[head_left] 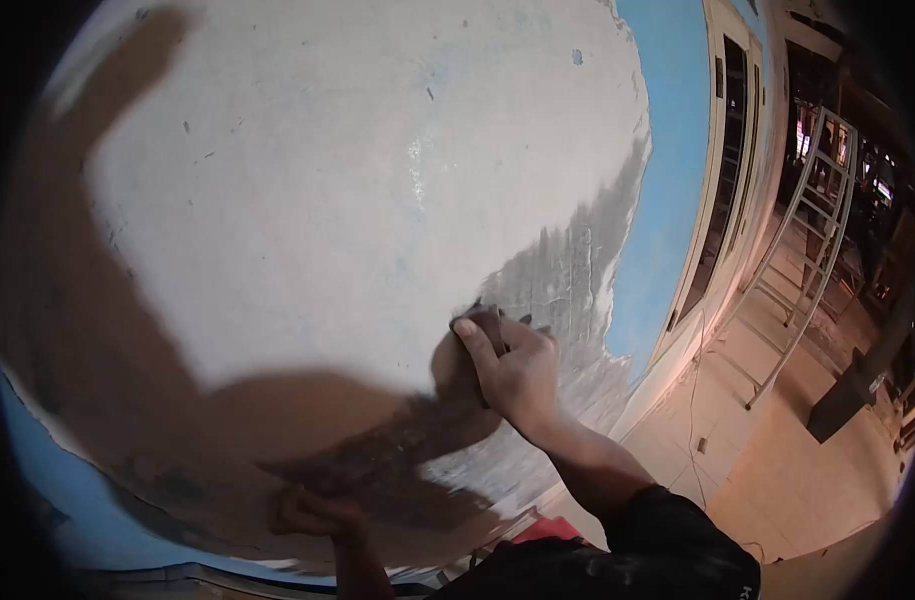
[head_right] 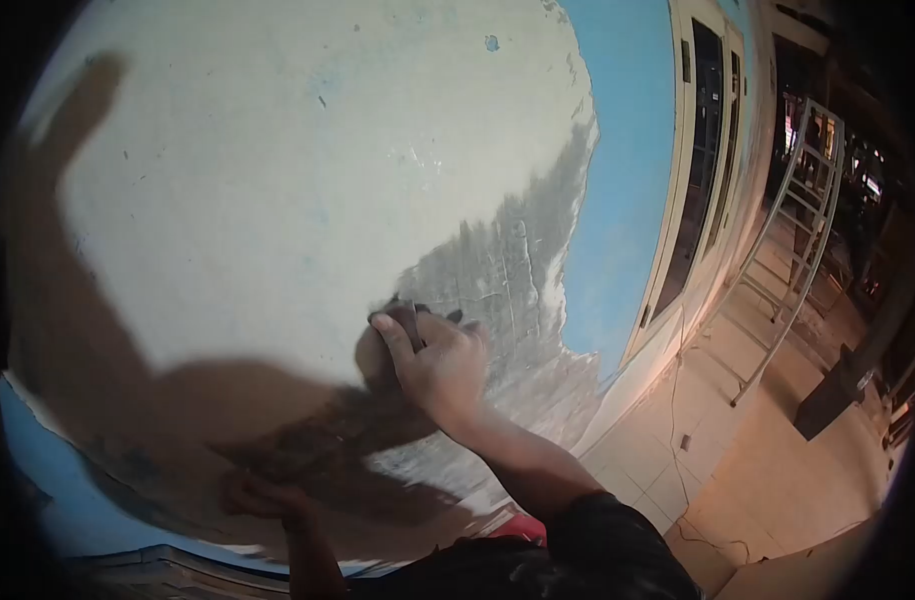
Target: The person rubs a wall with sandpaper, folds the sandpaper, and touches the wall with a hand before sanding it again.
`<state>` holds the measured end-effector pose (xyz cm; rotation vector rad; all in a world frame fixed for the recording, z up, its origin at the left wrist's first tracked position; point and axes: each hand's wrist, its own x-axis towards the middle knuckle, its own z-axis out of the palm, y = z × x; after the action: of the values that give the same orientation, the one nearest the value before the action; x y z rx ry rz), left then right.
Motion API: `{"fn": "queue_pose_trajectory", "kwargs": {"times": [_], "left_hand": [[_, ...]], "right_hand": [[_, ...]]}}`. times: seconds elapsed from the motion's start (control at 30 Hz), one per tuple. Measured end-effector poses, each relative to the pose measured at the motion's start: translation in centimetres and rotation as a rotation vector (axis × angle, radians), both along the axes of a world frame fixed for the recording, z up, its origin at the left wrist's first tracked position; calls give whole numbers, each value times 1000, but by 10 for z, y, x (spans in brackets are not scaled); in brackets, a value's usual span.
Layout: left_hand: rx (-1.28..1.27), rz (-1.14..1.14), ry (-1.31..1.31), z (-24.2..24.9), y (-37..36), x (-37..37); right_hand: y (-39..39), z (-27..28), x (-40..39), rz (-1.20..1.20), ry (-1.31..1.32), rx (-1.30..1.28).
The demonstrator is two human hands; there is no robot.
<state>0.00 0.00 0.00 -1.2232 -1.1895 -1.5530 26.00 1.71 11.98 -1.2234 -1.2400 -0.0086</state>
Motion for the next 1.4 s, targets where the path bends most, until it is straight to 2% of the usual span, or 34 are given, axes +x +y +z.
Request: {"fn": "queue_pose_trajectory", "kwargs": {"times": [0.07, 0.13, 0.3, 0.5, 0.57, 0.67, 0.73, 0.8, 0.87, 0.93, 1.03, 1.1, 1.13, 1.2, 1.27, 1.33, 1.4], "left_hand": [[-7, 7, 5, 0, -1, 2], [-4, 14, 55, 8, -2, -5], [7, 2, 59, 6, -2, -3], [-40, -52, 76, 3, -8, -3], [-69, -98, 105, 0, -13, -7], [-18, 4, 322, 3, -36, -27], [74, 103, 470, 18, -48, -50], [146, 299, 575, 60, -67, -72], [124, 364, 425, 115, -92, -82], [261, 345, 507, 173, -108, -112], [212, 148, 183, 248, -127, -103], [207, -140, 351, 283, -124, -136], [168, 332, 527, 300, -124, -191], [28, 750, 656, 326, -115, -274], [-128, 654, 597, 348, -109, -295], [-230, 591, 572, 368, -106, -288], [-44, 895, 839, 395, -103, -260]], "right_hand": [[1, 12, -1, -50, -29, -40], [2, 9, -7, -66, 0, 28], [10, -38, -9, -223, -60, 86], [11, 16, -10, -301, -17, 208], [11, 2, -12, -354, -84, 211], [5, -33, -11, -329, -119, 113], [3, -21, -9, -349, -158, 168], [4, -5, -9, -355, -166, 219], [8, 11, -8, -354, -153, 287], [10, 0, -6, -394, -204, 318], [11, -33, -3, -400, -232, 304], [11, -36, -2, -413, -236, 299], [12, -28, -3, -436, -240, 307], [13, -7, -5, -450, -222, 329], [15, 15, -7, -430, -179, 368], [18, 8, -8, -415, -181, 394], [17, -12, -8, -394, -207, 335]]}}
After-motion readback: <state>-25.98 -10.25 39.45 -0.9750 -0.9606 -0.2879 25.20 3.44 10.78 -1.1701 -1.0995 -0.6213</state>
